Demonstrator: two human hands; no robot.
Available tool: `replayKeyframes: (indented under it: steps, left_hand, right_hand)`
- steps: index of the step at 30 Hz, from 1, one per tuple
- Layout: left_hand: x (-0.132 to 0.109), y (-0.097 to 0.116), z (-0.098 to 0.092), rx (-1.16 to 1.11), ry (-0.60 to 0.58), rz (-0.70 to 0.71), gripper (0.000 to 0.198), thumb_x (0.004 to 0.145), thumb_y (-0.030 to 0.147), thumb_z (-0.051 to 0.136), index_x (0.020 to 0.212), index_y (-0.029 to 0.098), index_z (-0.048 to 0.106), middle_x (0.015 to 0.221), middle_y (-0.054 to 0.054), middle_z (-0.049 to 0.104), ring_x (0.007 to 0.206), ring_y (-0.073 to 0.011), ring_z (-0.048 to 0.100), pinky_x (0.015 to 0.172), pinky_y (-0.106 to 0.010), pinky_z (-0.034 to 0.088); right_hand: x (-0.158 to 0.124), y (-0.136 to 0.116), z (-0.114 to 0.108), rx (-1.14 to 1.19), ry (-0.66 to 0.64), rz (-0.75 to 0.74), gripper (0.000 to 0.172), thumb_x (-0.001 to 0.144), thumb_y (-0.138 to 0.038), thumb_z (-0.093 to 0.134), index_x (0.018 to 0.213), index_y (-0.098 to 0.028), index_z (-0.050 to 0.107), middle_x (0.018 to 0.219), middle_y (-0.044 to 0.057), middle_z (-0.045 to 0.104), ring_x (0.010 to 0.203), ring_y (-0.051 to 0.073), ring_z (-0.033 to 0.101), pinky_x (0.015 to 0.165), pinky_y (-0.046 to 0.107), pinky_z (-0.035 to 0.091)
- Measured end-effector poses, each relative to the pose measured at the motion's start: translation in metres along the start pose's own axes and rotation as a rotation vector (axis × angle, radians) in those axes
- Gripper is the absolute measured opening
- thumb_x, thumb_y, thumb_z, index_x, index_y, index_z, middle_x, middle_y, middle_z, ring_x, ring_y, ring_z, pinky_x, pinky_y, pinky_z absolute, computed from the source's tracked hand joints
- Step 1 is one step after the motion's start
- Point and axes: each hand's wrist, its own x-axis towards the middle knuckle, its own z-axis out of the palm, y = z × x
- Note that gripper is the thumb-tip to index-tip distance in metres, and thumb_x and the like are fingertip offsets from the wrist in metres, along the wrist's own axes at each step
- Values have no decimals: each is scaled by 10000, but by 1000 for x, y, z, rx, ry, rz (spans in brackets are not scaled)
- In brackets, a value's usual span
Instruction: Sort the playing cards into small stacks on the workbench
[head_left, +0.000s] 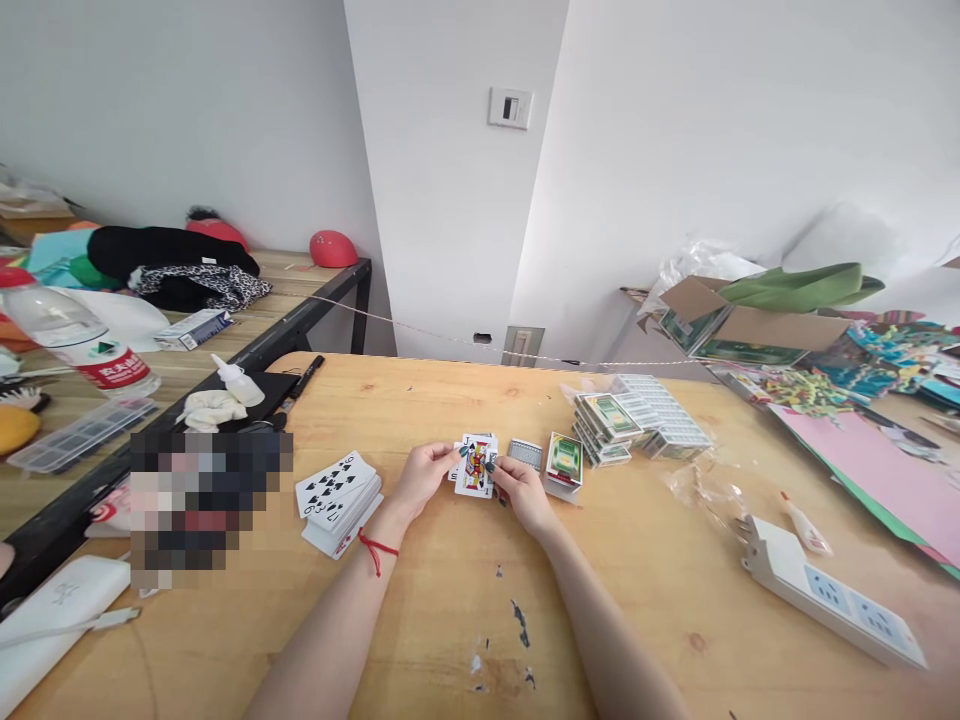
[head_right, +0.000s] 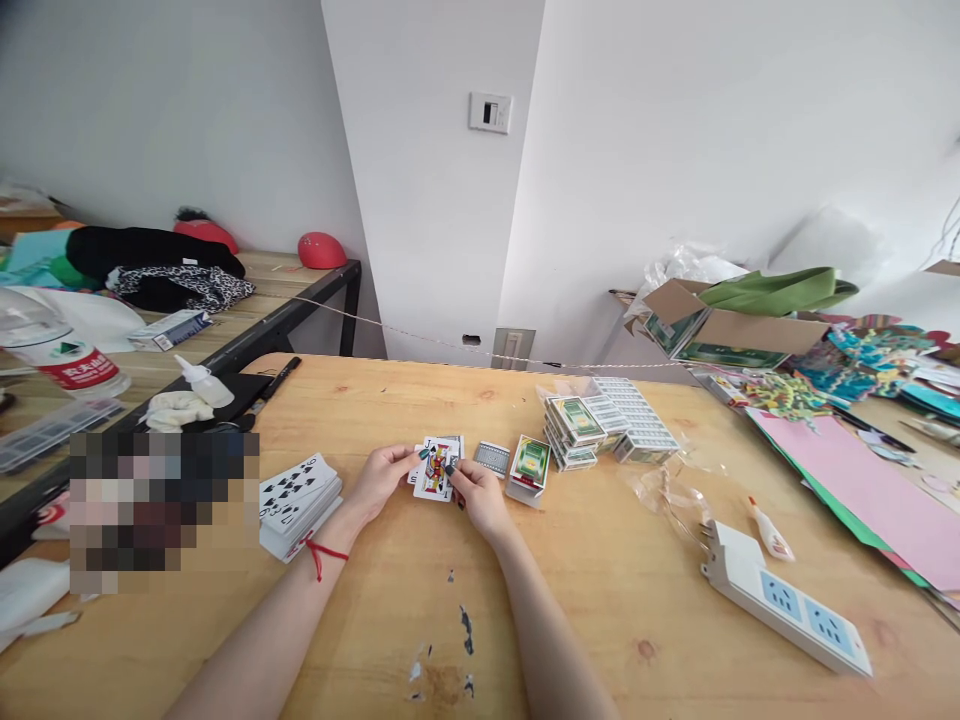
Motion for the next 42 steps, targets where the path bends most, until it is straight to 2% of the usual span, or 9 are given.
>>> replayKeyframes:
  steps: [4,7,13,20,27,32,36,42]
  left_hand:
    - [-1,1,3,-19,3,6,202,621,331,627,602,131,602,537,17,565,556,-123,523,535,-221,400]
    - [-1,0,5,-30,5,8,199,620,326,628,636,128,612,541,11,571,562,-132,534,539,-229,413]
    - [-1,-1,7,-9,9,30,191,626,320,638,626,131,611,579,9,600,560,-118,538,535,-214,406]
    - [-5,0,8,-15,-21,45,212,645,332,634,650,122,604,610,0,607,552,-109,530,510,-199,397]
    - [-6,0,9,-21,-32,59,197,662,319,625,641,126,594,596,13,588,545,-98,517,521,-196,400]
    - [-6,-3,9,-31,-31,64,189,668,309,623,662,122,591,598,12,577,557,-102,518,536,-201,413]
    - [-6,-2,8,-31,-35,69,198,668,317,621,659,122,589,607,10,579,559,-100,515,543,-202,414]
    - [-6,-2,8,17,-60,53,221,663,334,619,637,119,578,587,10,564,541,-93,499,529,-199,401]
  right_hand:
    - [0,-1,1,18,-1,0,323,681,-486,571,630,-168,555,490,-37,471,409,75,338,412,213,220]
    - [1,0,4,65,54,23,313,652,-472,609,736,-171,586,561,-23,545,422,78,376,412,206,243]
    - [2,1,9,58,179,43,315,668,-476,598,661,-161,584,416,-56,435,358,68,306,358,201,213]
    - [1,0,16,134,248,25,353,640,-496,610,718,-152,601,573,18,604,481,136,515,446,232,380]
    - [0,-1,18,194,260,1,342,645,-488,606,711,-153,588,597,9,617,503,138,540,485,239,412]
    - [2,2,18,203,267,-11,315,654,-470,613,689,-161,566,576,-6,601,479,118,511,441,218,374]
    - [3,0,15,197,237,27,338,583,-456,677,716,-165,565,606,-4,621,450,111,502,379,206,306]
    - [4,-2,14,249,300,69,341,519,-431,715,650,-158,558,547,-8,607,398,92,466,358,202,269]
